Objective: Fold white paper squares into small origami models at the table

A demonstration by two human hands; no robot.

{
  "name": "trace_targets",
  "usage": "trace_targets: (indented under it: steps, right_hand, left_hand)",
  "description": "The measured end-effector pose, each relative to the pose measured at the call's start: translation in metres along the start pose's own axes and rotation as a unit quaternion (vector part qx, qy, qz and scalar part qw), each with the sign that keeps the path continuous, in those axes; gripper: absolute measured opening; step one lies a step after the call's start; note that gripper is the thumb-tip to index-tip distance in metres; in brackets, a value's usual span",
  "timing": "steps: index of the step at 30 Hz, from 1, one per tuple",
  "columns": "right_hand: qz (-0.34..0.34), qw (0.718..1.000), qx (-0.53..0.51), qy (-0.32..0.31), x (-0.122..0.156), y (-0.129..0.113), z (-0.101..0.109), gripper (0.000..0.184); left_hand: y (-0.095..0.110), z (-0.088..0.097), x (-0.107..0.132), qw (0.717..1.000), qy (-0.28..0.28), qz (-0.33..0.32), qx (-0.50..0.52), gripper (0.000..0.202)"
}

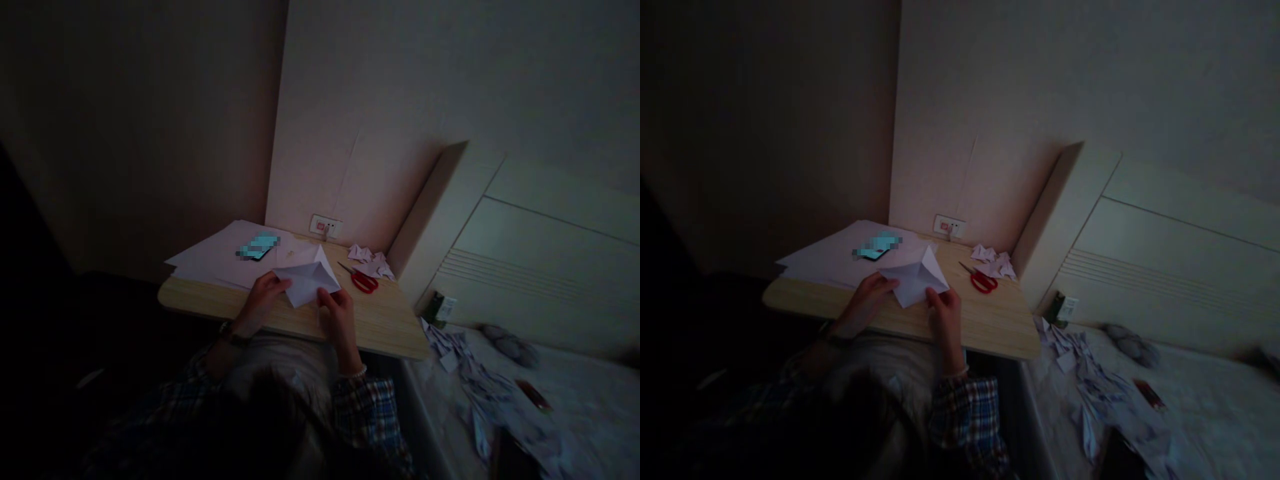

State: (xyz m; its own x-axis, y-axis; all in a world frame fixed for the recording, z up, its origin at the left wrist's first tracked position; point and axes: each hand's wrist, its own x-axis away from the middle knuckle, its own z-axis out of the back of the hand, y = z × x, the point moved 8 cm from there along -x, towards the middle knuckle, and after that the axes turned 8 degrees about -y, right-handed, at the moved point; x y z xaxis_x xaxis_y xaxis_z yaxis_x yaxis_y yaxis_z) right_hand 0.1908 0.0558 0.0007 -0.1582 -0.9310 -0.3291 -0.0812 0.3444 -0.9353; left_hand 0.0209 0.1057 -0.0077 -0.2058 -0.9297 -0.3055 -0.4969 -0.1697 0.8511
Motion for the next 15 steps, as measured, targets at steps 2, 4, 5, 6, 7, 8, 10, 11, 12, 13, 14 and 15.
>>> trace_targets:
  steps: [2,4,5,6,7,8,10,11,12,13,14,15]
  right_hand:
    - [-0.005,1.000,0.000,-0.012,0.000,0.001,-0.002,0.021]
    - [-0.007,1.000,-0.010,-0.020,-0.001,0.002,-0.004,0.020]
    - [-0.009,0.999,-0.017,-0.025,-0.001,0.002,-0.005,0.020]
    - [-0.012,0.999,-0.023,-0.031,-0.002,0.003,-0.006,0.020]
    - [-0.014,0.999,-0.027,-0.037,-0.002,0.003,-0.007,0.021]
    - [-0.013,0.999,-0.029,-0.039,-0.002,0.003,-0.007,0.021]
    - [0.007,0.999,-0.024,-0.033,-0.001,-0.001,-0.006,0.023]
    - [0.024,0.999,-0.019,-0.023,0.000,-0.004,-0.004,0.026]
    - [0.042,0.999,-0.012,-0.008,0.002,-0.008,-0.002,0.030]
    - [0.059,0.998,-0.004,0.010,0.003,-0.012,0.001,0.035]
    - [0.072,0.997,0.004,0.027,0.005,-0.015,0.004,0.041]
    - [0.080,0.996,0.012,0.040,0.006,-0.017,0.006,0.047]
  left_hand:
    - [0.000,-0.003,0.001,1.000,-0.007,0.008,0.005,0.031]
    - [0.001,-0.008,0.002,0.999,-0.029,0.013,-0.002,0.035]
    - [0.002,-0.011,0.003,0.999,-0.042,0.016,-0.013,0.039]
    - [0.002,-0.013,0.003,0.998,-0.053,0.019,-0.030,0.043]
    - [0.003,-0.014,0.003,0.997,-0.059,0.022,-0.050,0.047]
    - [0.003,-0.014,0.003,0.996,-0.062,0.022,-0.068,0.049]
    - [0.003,-0.014,0.003,0.993,-0.062,0.020,-0.097,0.049]
    - [0.003,-0.013,0.002,0.992,-0.062,0.019,-0.105,0.049]
    - [0.003,-0.013,0.001,0.992,-0.063,0.018,-0.110,0.050]
    - [0.003,-0.013,0.001,0.992,-0.063,0.017,-0.111,0.051]
    - [0.002,-0.013,0.000,0.991,-0.064,0.018,-0.112,0.053]
    - [0.002,-0.013,0.000,0.991,-0.063,0.021,-0.113,0.055]
